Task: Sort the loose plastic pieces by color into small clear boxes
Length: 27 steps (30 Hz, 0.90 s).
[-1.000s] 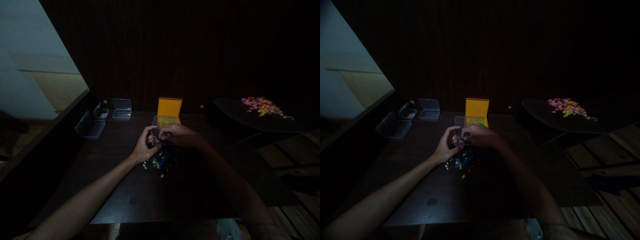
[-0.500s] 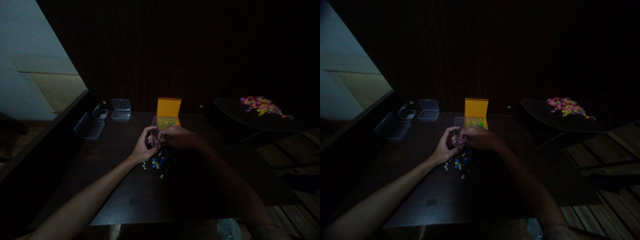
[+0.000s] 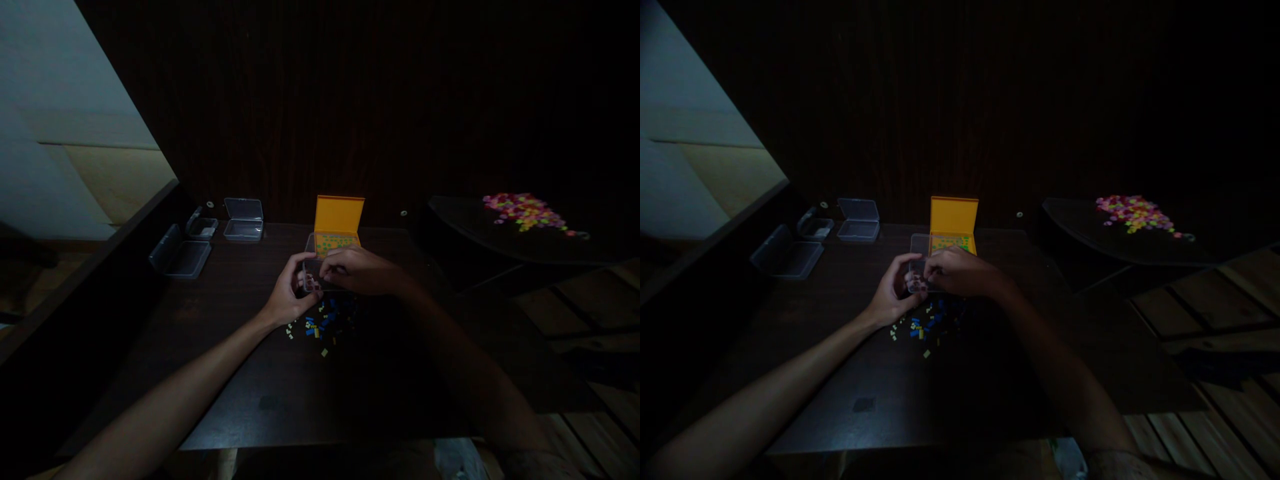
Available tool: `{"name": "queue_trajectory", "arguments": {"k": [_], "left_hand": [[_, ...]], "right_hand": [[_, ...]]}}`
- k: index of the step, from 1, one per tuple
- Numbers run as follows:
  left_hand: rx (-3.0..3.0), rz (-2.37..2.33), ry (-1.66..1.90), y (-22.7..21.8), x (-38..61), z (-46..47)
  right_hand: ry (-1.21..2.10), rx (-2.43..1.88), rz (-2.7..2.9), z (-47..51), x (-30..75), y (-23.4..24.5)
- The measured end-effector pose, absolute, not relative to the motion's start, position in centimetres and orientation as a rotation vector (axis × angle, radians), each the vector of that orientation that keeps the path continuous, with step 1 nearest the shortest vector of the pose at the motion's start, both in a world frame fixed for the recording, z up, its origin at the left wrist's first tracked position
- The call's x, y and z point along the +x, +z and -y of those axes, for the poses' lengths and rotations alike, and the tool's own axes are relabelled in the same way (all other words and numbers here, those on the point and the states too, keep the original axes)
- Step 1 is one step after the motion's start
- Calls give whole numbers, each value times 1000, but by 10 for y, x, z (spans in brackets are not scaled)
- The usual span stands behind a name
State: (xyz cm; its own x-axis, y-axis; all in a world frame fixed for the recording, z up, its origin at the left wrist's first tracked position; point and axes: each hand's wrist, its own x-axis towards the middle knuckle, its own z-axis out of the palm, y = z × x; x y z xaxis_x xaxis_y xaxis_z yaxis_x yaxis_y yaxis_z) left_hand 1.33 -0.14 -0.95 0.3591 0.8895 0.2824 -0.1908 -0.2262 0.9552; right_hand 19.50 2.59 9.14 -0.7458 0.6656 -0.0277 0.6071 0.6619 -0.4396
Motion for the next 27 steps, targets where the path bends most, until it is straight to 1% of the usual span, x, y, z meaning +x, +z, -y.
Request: {"name": "queue_trajectory", "arguments": {"k": [12, 15, 20, 27], "left_hand": [[1425, -656, 1146, -8, 13, 1], [1416, -646, 1151, -9, 14, 1], [1427, -639, 1156, -8, 14, 2], [1423, -639, 1132, -9, 13, 2]], "right_hand": [[560, -1105, 2802, -22, 191, 82], [492, -1154, 2818, -20, 188, 79], [484, -1231, 2809, -17, 183, 78], [438, -1186, 2801, -19, 184, 80]]}}
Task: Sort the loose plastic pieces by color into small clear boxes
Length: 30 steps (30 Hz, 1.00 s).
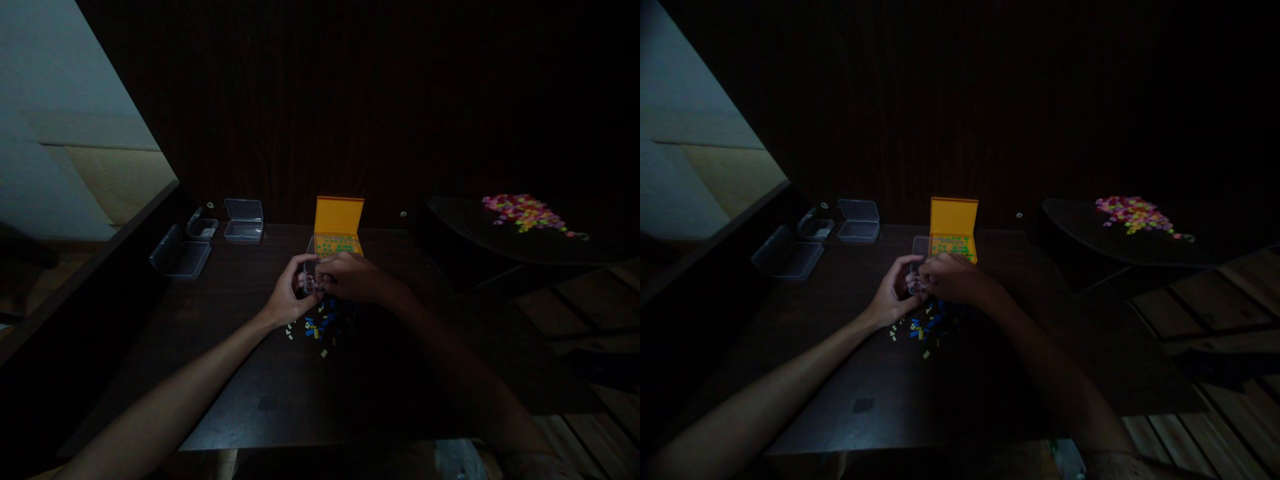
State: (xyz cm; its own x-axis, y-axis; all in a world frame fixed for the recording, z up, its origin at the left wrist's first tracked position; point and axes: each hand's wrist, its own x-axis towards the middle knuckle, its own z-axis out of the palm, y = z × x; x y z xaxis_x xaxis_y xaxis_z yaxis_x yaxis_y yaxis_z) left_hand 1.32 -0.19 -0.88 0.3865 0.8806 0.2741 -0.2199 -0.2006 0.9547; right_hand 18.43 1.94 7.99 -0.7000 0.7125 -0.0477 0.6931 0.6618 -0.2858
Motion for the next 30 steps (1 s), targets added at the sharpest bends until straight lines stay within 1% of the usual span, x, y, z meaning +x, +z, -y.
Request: {"name": "queue_trajectory", "arguments": {"k": [7, 14, 24, 30], "left_hand": [[1430, -661, 1123, -7, 12, 2], [1423, -642, 1143, -9, 12, 0], [1419, -658, 1159, -8, 13, -1], [1384, -653, 1144, -8, 12, -1]], "right_hand": [[500, -1109, 2825, -22, 195, 92], [558, -1040, 2902, -21, 196, 92], [521, -1011, 2907, -23, 200, 93], [481, -1104, 2938, -22, 199, 94]]}}
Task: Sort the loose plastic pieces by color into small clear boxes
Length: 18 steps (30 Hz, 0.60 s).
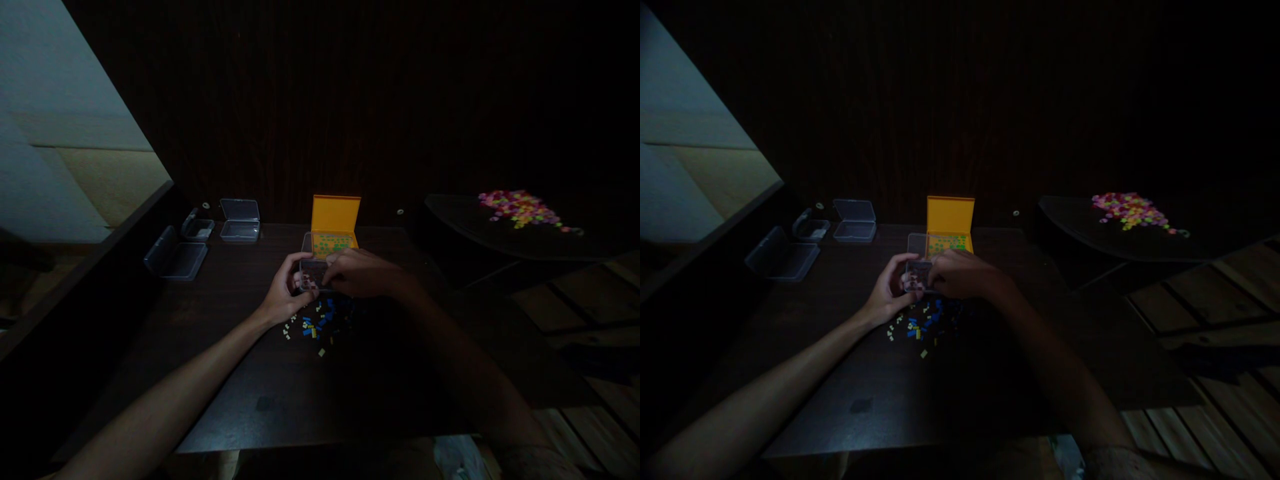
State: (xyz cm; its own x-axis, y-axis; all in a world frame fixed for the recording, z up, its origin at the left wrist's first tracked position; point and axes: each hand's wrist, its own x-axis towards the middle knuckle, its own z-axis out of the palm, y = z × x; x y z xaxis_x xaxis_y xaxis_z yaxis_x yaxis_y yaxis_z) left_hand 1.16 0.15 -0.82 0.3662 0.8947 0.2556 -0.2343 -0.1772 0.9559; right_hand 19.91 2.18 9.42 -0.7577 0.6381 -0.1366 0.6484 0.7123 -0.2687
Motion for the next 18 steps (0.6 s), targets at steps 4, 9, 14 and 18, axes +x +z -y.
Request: {"name": "queue_trajectory", "arguments": {"k": [4, 9, 14, 18], "left_hand": [[1380, -645, 1159, -8, 12, -1], [1335, -669, 1200, -13, 12, -7], [1324, -745, 1277, -18, 10, -16], [1307, -789, 1266, -15, 9, -16]], "right_hand": [[-470, 1051, -2887, -23, 200, 94], [-568, 1073, -2977, -17, 198, 96], [-526, 912, -2997, -4, 179, 85], [-388, 879, -2936, 2, 162, 66]]}}
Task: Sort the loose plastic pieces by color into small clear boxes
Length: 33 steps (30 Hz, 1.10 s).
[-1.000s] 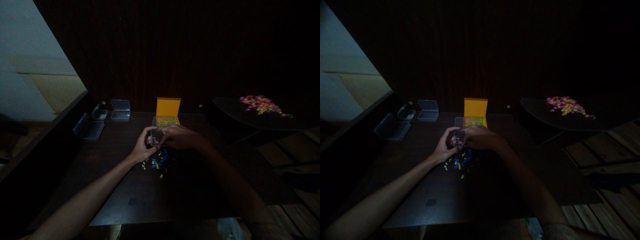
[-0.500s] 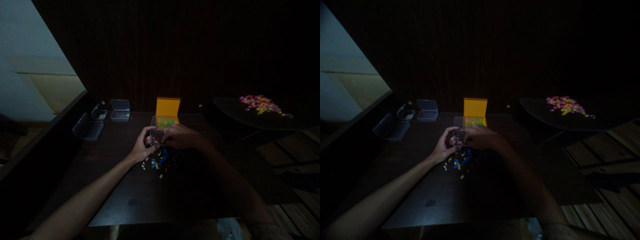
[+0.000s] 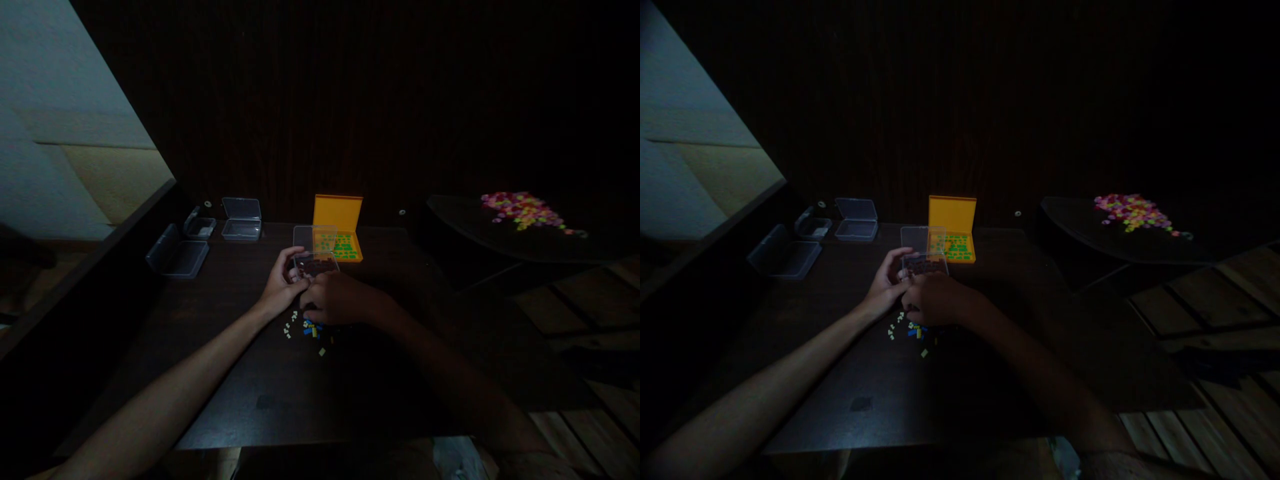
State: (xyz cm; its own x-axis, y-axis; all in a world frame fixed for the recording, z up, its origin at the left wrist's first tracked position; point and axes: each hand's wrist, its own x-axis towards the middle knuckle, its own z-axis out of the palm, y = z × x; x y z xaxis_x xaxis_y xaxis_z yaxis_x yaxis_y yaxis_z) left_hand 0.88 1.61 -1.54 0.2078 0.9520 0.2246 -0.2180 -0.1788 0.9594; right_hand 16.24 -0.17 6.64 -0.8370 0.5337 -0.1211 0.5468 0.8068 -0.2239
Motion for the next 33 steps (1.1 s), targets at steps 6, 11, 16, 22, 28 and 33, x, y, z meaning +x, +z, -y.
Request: {"name": "queue_trajectory", "arguments": {"k": [6, 11, 16, 22, 28, 33], "left_hand": [[1257, -777, 1274, -12, 10, -13], [1231, -752, 1264, -12, 10, -13], [1211, -727, 1271, -10, 11, -12], [1212, -708, 1270, -9, 10, -11], [1227, -681, 1261, -9, 12, -10], [1218, -649, 1229, -9, 14, -9]], "right_hand": [[-268, 918, -2887, 6, 150, 50], [-192, 913, -2938, 9, 146, 41], [-172, 961, -2942, 10, 146, 39], [-129, 964, -2949, 13, 144, 37], [-181, 865, -2944, 13, 147, 50], [-487, 894, -2957, 8, 174, 93]]}}
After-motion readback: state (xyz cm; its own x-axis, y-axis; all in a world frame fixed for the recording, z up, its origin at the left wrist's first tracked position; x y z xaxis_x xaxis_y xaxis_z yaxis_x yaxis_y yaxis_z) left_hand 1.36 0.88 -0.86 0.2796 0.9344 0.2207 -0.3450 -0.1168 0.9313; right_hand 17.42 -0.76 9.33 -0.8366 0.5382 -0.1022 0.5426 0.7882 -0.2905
